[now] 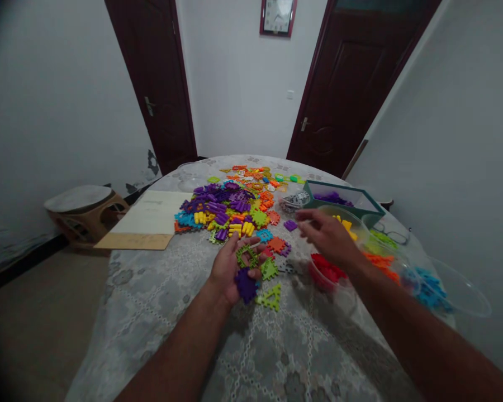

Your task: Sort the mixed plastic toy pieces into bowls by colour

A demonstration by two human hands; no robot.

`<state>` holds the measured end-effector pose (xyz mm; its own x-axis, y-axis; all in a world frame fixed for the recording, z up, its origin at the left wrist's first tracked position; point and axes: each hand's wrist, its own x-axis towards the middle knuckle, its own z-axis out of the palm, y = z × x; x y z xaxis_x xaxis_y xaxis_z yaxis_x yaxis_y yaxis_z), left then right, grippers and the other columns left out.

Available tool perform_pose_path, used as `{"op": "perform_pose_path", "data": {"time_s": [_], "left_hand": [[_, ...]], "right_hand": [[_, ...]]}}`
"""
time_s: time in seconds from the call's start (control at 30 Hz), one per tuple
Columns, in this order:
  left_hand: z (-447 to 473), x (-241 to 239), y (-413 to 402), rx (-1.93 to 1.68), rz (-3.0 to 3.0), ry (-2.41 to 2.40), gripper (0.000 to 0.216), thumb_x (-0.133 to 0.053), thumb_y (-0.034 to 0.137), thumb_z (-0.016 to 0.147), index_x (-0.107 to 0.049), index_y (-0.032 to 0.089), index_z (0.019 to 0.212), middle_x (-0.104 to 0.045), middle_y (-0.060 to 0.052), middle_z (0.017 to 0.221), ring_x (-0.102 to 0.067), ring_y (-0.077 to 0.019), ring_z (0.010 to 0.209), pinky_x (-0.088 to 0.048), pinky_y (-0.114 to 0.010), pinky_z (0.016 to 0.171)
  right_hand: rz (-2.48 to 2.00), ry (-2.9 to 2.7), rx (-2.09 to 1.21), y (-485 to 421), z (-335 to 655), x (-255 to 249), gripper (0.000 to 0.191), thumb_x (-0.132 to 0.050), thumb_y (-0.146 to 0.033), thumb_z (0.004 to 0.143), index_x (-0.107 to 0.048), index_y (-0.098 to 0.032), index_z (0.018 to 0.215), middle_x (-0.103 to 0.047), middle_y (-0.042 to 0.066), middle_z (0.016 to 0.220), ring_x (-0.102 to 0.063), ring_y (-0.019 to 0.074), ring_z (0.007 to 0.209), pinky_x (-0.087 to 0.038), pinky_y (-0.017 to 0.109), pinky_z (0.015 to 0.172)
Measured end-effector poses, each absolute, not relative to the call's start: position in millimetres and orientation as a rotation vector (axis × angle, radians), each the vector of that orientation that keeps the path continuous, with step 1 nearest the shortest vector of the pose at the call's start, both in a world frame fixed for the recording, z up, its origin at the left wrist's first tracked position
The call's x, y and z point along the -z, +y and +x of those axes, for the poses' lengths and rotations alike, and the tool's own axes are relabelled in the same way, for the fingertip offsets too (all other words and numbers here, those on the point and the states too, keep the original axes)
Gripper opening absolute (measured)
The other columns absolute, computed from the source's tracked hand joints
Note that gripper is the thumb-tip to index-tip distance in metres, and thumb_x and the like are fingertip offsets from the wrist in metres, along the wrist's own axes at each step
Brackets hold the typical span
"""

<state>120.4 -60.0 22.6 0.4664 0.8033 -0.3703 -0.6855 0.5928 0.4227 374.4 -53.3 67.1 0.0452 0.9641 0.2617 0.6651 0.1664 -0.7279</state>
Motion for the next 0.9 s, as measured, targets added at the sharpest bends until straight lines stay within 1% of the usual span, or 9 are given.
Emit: {"op": "perform_pose_path", "data": {"time_s": [0.07, 0.13, 0.2, 0.27, 0.43, 0.6, 0.7, 0.8, 0.9], "left_hand": [[121.7, -21.4, -59.4, -0.930, 0.230, 0.566, 0.045, -0.043, 0.053, 0.105, -0.064, 0.014, 0.110, -0.071, -0.010, 0.084, -0.064, -0.0149, 0.055, -0.037, -0.019, 0.040], [122.9, -21.7, -59.0, -0.938, 0.233, 0.574, 0.044, -0.042, 0.050, 0.106, -0.064, 0.013, 0.108, -0.070, -0.009, 0.081, -0.063, -0.0135, 0.054, -0.042, -0.020, 0.044], [123.6, -23.6, -58.7, -0.944, 0.239, 0.610, 0.043, -0.041, 0.047, 0.107, -0.065, 0.012, 0.105, -0.069, -0.009, 0.080, -0.064, -0.0136, 0.056, -0.049, -0.022, 0.051], [124.0, -26.4, -58.5, -0.950, 0.251, 0.655, 0.043, -0.041, 0.045, 0.107, -0.066, 0.010, 0.103, -0.069, -0.009, 0.079, -0.065, -0.0146, 0.058, -0.053, -0.025, 0.057], [126.0, -30.5, -60.0, -0.938, 0.270, 0.675, 0.043, -0.044, 0.045, 0.107, -0.067, 0.010, 0.104, -0.068, -0.009, 0.077, -0.065, -0.0150, 0.059, -0.051, -0.025, 0.057], [128.9, -29.9, -63.6, -0.921, 0.287, 0.654, 0.037, -0.045, 0.038, 0.105, -0.067, 0.009, 0.103, -0.066, -0.008, 0.076, -0.064, -0.0169, 0.060, -0.052, -0.028, 0.057], [129.2, -28.0, -63.6, -0.966, 0.280, 0.654, 0.029, -0.046, 0.025, 0.098, -0.068, 0.008, 0.104, -0.062, -0.006, 0.074, -0.060, -0.0153, 0.057, -0.050, -0.028, 0.054], [129.7, -24.5, -62.7, -1.041, 0.303, 0.685, 0.030, -0.051, 0.016, 0.086, -0.070, 0.005, 0.107, -0.062, -0.005, 0.077, -0.059, -0.0143, 0.058, -0.051, -0.027, 0.054], [131.5, -20.3, -63.1, -1.061, 0.383, 0.722, 0.038, -0.057, 0.006, 0.073, -0.072, 0.006, 0.107, -0.062, -0.004, 0.079, -0.058, -0.0117, 0.059, -0.051, -0.024, 0.056]], "right_hand": [[-1.376, -2.013, -0.507, -92.1, 332.8, -53.3, 0.035, -0.064, -0.032, 0.098, -0.067, -0.027, 0.132, -0.074, 0.009, 0.115, -0.070, 0.0191, 0.082, -0.060, 0.034, 0.070], [-1.162, -2.241, -0.517, -121.2, 298.9, -41.7, 0.051, -0.062, -0.023, 0.097, -0.055, -0.030, 0.147, -0.058, 0.012, 0.149, -0.069, 0.0232, 0.112, -0.062, 0.039, 0.089], [-1.045, -2.319, -0.461, -136.2, 277.6, -33.0, 0.064, -0.059, -0.012, 0.095, -0.044, -0.029, 0.155, -0.047, 0.013, 0.160, -0.054, 0.0268, 0.140, -0.053, 0.047, 0.110], [-1.011, -2.313, -0.420, -139.8, 268.5, -28.2, 0.070, -0.057, -0.006, 0.092, -0.039, -0.027, 0.157, -0.047, 0.014, 0.159, -0.044, 0.0268, 0.149, -0.046, 0.049, 0.119], [-1.114, -2.248, -0.503, -134.6, 271.9, -30.7, 0.061, -0.063, -0.005, 0.088, -0.051, -0.025, 0.145, -0.056, 0.014, 0.143, -0.061, 0.0246, 0.126, -0.056, 0.041, 0.103], [-1.060, -2.193, -0.709, -134.3, 284.0, -41.8, 0.025, -0.061, -0.008, 0.093, -0.068, -0.024, 0.112, -0.067, 0.005, 0.114, -0.064, 0.0174, 0.102, -0.053, 0.031, 0.089], [-1.159, -2.054, -1.008, -131.7, 300.5, -52.5, 0.011, -0.067, -0.019, 0.095, -0.071, -0.022, 0.104, -0.069, 0.001, 0.096, -0.062, 0.0134, 0.082, -0.049, 0.026, 0.073], [-1.276, -1.871, -1.317, -118.3, 331.1, -62.9, 0.013, -0.068, -0.028, 0.094, -0.071, -0.020, 0.103, -0.066, -0.002, 0.079, -0.059, 0.0116, 0.067, -0.046, 0.023, 0.060], [-1.421, -1.734, -1.315, -90.8, 373.5, -70.0, 0.019, -0.072, -0.033, 0.089, -0.071, -0.019, 0.103, -0.067, -0.001, 0.076, -0.059, 0.0113, 0.060, -0.047, 0.023, 0.055]]}}
